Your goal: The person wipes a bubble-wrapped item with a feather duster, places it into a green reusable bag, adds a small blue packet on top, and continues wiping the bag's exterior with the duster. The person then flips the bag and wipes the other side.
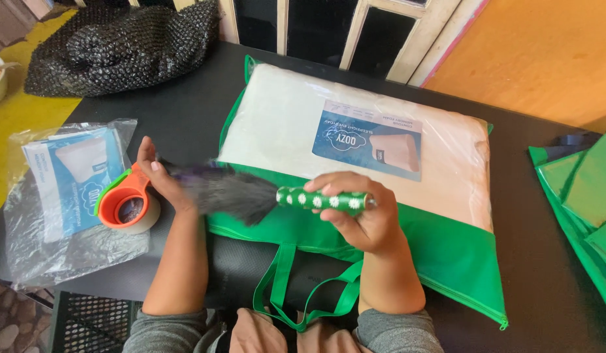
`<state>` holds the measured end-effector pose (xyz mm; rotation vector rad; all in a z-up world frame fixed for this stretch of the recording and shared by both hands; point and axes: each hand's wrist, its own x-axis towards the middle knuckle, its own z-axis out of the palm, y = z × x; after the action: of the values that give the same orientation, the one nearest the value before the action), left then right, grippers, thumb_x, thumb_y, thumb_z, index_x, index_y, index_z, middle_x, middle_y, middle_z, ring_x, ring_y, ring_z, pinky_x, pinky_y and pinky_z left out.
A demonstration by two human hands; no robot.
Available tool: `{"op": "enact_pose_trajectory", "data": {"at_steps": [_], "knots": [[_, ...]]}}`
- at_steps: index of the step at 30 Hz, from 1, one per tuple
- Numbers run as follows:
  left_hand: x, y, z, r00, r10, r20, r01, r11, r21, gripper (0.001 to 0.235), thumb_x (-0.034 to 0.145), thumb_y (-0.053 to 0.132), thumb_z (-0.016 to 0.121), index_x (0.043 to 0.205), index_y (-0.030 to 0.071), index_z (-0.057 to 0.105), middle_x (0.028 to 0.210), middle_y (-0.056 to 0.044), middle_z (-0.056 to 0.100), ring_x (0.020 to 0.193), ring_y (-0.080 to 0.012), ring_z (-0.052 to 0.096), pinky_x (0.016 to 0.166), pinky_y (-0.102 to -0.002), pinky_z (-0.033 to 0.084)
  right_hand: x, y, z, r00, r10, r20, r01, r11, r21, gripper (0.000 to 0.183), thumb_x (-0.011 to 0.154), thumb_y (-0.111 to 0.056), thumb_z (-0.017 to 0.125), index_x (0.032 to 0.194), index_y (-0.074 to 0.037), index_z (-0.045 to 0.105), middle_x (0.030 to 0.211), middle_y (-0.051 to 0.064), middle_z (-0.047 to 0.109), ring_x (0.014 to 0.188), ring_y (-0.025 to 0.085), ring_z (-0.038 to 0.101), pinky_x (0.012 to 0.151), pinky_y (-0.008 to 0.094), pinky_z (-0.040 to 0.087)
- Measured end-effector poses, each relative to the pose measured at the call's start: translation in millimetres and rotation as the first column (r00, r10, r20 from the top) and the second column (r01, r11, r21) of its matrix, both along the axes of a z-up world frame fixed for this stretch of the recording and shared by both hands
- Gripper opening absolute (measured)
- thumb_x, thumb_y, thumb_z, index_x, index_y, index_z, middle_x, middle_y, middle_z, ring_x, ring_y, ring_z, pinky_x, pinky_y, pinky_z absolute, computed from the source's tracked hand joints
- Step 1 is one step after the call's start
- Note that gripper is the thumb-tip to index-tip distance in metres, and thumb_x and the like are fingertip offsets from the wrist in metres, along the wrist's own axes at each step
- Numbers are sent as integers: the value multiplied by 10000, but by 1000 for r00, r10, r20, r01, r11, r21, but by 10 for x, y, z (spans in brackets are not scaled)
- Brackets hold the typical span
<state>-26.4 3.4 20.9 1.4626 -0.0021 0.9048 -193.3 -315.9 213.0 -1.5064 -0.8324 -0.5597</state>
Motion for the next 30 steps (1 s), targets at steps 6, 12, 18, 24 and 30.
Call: {"op": "enact_pose_trajectory", "data": {"at_steps": [6, 12, 18, 24, 30], "knots": [[-36, -90, 44, 999, 21, 40, -22, 999, 31, 508, 1120, 408, 252, 1503, 149, 462, 1536, -94, 405, 1426, -263, 371, 1198, -546, 196, 484, -89, -88, 909, -408, 89, 415, 906, -83, 252, 1024, -156, 645, 1190, 3, 542, 1131, 205, 724, 892, 266, 757, 774, 351, 624], [-10, -163, 81, 989, -122, -88, 125, 992, 24, 383, 1093, 285, 385, 1381, 125, 581, 1414, -92, 523, 1356, -270, 443, 1132, -541, 320, 440, -291, 4, 692, -663, 285, 718, 672, -181, 149, 1046, 11, 613, 1186, -27, 579, 1364, 218, 613, 1267, 429, 602, 1023, 531, 537], [-20, -195, 123, 940, -224, -256, 258, 960, 105, 308, 995, 218, 499, 1250, 129, 644, 1392, -83, 592, 1326, -232, 549, 1106, -383, 442, -179, -1101, 213, 533, -803, 268, 754, 594, 282, 249, 1157, -236, 566, 1259, -68, 413, 1326, 354, 529, 915, 414, 635, 818, 432, 561], [21, -171, 35, 944, -239, -226, 272, 954, 127, 253, 995, 194, 528, 1192, 119, 667, 1362, -113, 597, 1327, -246, 557, 1086, -387, 440, -665, -1711, 77, 381, -892, 242, 914, 403, 49, 338, 1229, -245, 535, 1337, 64, 448, 1338, 342, 555, 978, 402, 630, 836, 431, 563], [95, -128, -73, 946, -239, -220, 269, 956, 120, 236, 1008, 191, 535, 1181, 122, 680, 1352, -113, 600, 1327, -241, 561, 1086, -379, 445, -1370, -1929, -393, 387, -908, 159, 904, 408, 129, 472, 1161, -391, 618, 1280, 60, 544, 1069, 274, 621, 911, 288, 556, 842, 379, 424]]}}
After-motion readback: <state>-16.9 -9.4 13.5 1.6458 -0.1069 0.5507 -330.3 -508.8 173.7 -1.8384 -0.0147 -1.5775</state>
